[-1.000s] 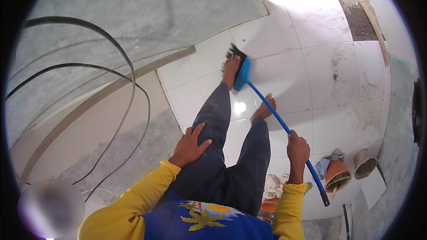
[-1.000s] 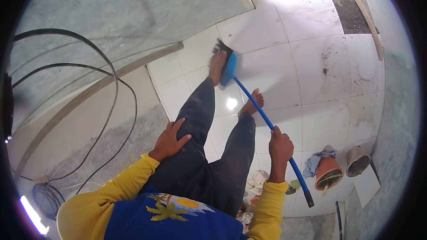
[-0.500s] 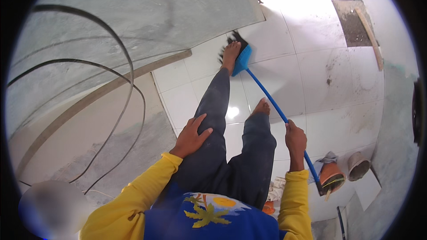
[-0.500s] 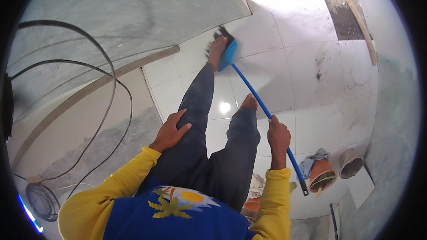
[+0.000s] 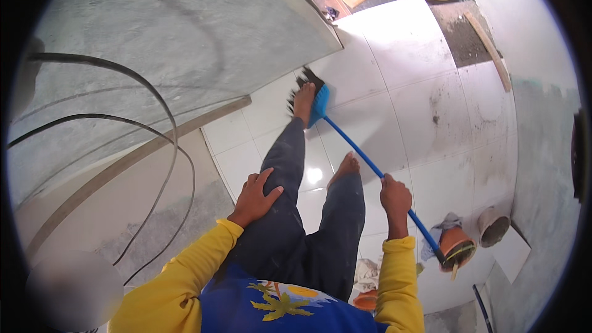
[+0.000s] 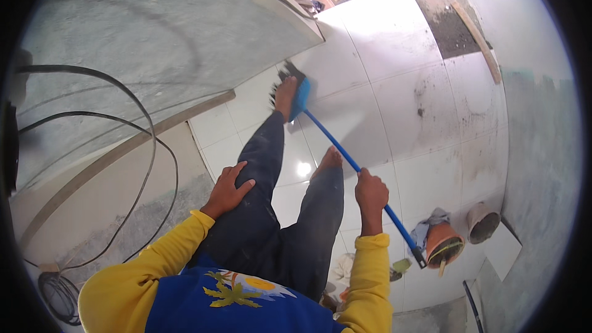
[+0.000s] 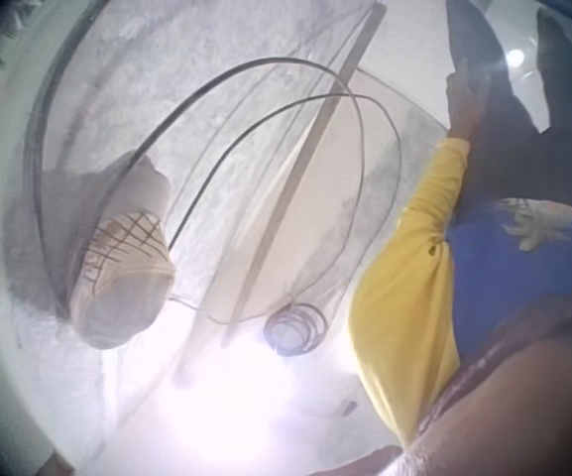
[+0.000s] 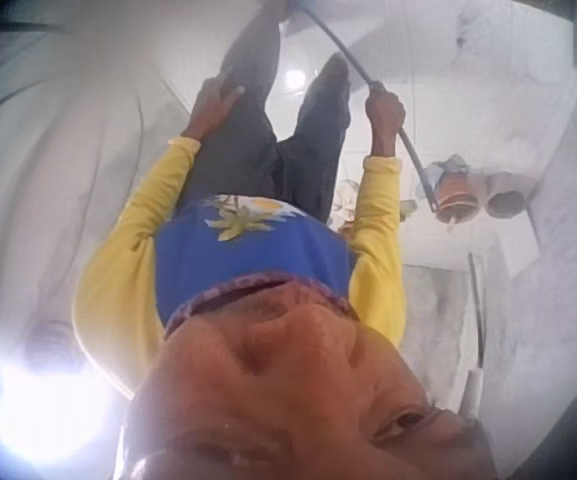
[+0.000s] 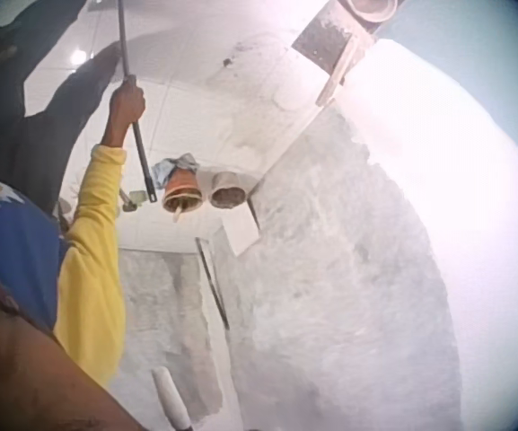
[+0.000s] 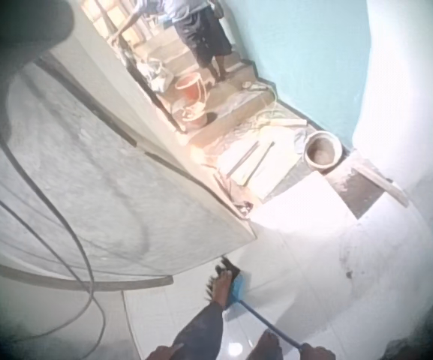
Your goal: The person sweeps a tiled floor with a broom, then uses a trowel to spread cement into a gap between tiles. The person pours additional cement from a bucket onto the floor and continues to spread it with the trowel.
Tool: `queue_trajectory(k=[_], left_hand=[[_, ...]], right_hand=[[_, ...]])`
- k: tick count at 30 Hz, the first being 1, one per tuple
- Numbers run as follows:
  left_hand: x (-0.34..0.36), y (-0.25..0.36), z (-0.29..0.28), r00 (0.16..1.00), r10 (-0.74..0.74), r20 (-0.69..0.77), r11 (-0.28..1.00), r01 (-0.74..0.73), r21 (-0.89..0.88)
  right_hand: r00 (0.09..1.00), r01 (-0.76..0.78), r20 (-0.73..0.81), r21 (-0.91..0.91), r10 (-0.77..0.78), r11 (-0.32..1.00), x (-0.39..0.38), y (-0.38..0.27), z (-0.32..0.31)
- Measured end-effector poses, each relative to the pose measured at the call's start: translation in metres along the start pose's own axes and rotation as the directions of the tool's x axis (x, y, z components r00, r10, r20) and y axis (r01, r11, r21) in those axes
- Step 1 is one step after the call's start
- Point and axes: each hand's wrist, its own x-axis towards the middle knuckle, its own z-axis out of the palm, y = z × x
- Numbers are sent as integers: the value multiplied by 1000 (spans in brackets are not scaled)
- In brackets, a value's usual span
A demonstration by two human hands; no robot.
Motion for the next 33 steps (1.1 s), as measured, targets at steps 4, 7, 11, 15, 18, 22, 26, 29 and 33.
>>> queue_trajectory(k=[4,7,11,15,18,22,26,29,33], left_hand=[[-25,23,-19,1000,23,-9,990,-21,141],[-24,11,-24,1000,10,6,999,-10,46],[-19,-8,1,995,26,96,999,-23,-24],[-17,28,32,972,46,231,998,-52,20],[-20,65,37,938,64,341,987,-111,119],[-7,61,45,897,228,378,948,-294,126],[14,49,41,888,93,451,987,-140,72],[28,56,33,870,52,490,990,-108,87],[39,72,17,857,11,515,992,-76,105]], right_hand=[[999,-25,-42,30,26,999,-8,52,-16],[973,-167,-140,130,184,977,-24,111,-47],[950,-188,-220,166,222,968,-66,148,-86],[986,37,-160,13,-34,999,-107,117,-30],[996,5,86,32,-7,999,-73,21,-9],[999,-48,-22,-16,48,999,20,34,4],[963,-170,-220,-44,157,984,52,91,-103],[931,-177,-318,36,179,984,29,110,-119],[952,-155,-263,26,157,988,-3,86,-80]])
